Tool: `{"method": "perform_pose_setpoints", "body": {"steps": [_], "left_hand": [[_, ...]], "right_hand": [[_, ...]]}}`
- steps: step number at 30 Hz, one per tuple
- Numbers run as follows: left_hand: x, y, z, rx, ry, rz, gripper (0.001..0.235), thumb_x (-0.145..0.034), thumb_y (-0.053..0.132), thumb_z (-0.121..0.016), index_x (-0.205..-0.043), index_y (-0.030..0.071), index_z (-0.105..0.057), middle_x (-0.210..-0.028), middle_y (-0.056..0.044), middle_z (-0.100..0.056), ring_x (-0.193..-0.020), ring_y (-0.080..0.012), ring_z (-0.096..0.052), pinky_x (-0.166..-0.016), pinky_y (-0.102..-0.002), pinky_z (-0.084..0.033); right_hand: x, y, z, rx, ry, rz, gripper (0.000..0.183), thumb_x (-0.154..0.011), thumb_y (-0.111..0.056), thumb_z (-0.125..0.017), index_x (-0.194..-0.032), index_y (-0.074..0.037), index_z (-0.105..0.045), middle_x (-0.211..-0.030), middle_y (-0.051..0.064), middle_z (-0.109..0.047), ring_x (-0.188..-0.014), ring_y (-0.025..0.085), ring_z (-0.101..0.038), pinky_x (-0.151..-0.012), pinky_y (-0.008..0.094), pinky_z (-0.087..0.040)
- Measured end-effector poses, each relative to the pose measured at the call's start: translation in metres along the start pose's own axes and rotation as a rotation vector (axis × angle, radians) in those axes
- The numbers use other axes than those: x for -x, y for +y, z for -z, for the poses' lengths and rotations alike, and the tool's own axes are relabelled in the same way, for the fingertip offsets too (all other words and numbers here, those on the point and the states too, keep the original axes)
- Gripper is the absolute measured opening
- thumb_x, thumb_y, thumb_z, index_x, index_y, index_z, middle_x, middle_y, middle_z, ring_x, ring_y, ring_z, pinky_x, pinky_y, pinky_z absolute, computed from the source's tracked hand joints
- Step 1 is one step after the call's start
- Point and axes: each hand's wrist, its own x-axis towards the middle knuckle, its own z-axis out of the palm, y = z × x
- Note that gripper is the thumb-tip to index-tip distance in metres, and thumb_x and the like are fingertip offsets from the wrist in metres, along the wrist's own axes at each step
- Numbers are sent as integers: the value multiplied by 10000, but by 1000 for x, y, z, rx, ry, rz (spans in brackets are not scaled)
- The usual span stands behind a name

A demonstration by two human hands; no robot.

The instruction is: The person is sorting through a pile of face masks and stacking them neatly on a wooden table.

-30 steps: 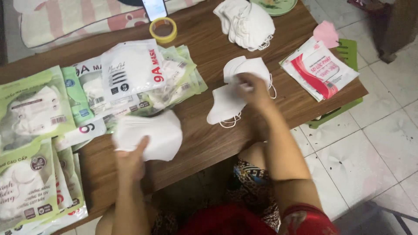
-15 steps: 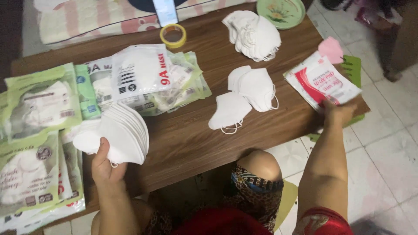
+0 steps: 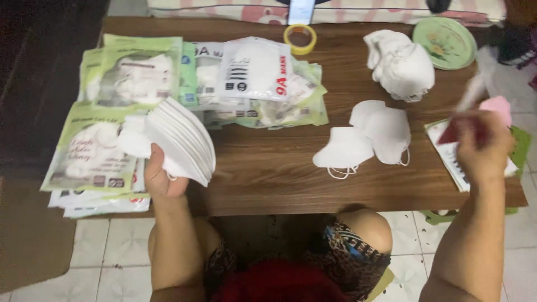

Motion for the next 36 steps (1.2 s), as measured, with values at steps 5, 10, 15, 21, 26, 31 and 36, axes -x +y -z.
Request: {"method": "perform_pose_setpoints", "body": {"steps": [5, 10, 15, 21, 26, 31, 36], "left_hand": [[0, 9, 17, 80, -100, 11, 655, -889, 176, -740, -1483, 37, -503, -1466, -152, -575, -1375, -313, -524, -1225, -527, -374], [-28, 13, 64, -21, -227, 20, 596, -962, 320, -567, -1515, 122, -466, -1523, -147, -522, -1394, -341, -506, -1217, -607, -367], [-9, 8, 21, -100, -374, 19, 543, -998, 238, -562, -1521, 124, -471, -1502, -134, -552, -1386, -317, -523, -1215, -550, -399], [5, 7, -5, -236, -387, -43, 532, -1018, 125, -580, -1531, 110, -437, -1495, -178, -551, -1370, -319, -547, -1222, -539, -386], [33, -17, -40, -359, -246, 20, 533, -952, 77, -710, -1444, 45, -508, -1329, -169, -654, -1201, -290, -649, -1114, -515, -484], [54, -69, -50, -543, 55, 183, 571, -761, 108, -929, -1247, -3, -652, -1044, -158, -746, -933, -265, -751, -863, -444, -626], [67, -97, -24, -971, -185, 372, 521, -777, 194, -910, -1196, -11, -678, -1042, -162, -746, -931, -203, -684, -825, -416, -588]], "right_hand": [[-14, -164, -67, -48, -945, 108, 167, -871, -82, -650, -973, -137, -771, -933, 4, -809, -823, 136, -716, -765, 291, -543], [-4, -234, -199, -151, -1517, 343, 172, -926, -181, -673, -1059, -126, -766, -834, 142, -790, -772, 329, -758, -769, 439, -587], [-1, -264, -300, 247, -1287, 592, 283, -912, -215, -629, -1144, -155, -781, -970, 181, -776, -954, 406, -732, -894, 498, -559], [-4, -306, -279, -329, -843, 418, 302, -986, -202, -626, -1248, -70, -696, -1138, 228, -723, -1142, 434, -661, -1002, 520, -500], [34, -277, -237, -833, -782, -390, 411, -1032, -238, -478, -1348, -4, -598, -1299, 198, -655, -1147, 339, -672, -962, 459, -567], [102, -211, -256, -1251, -759, -459, 524, -765, -83, -649, -1277, 25, -639, -967, 80, -696, -653, 136, -632, -626, 267, -607], [135, -159, -268, -1013, -464, -798, 591, -851, -44, -786, -1394, -131, -570, -1262, 131, -692, -1110, 331, -689, -922, 504, -601]]}}
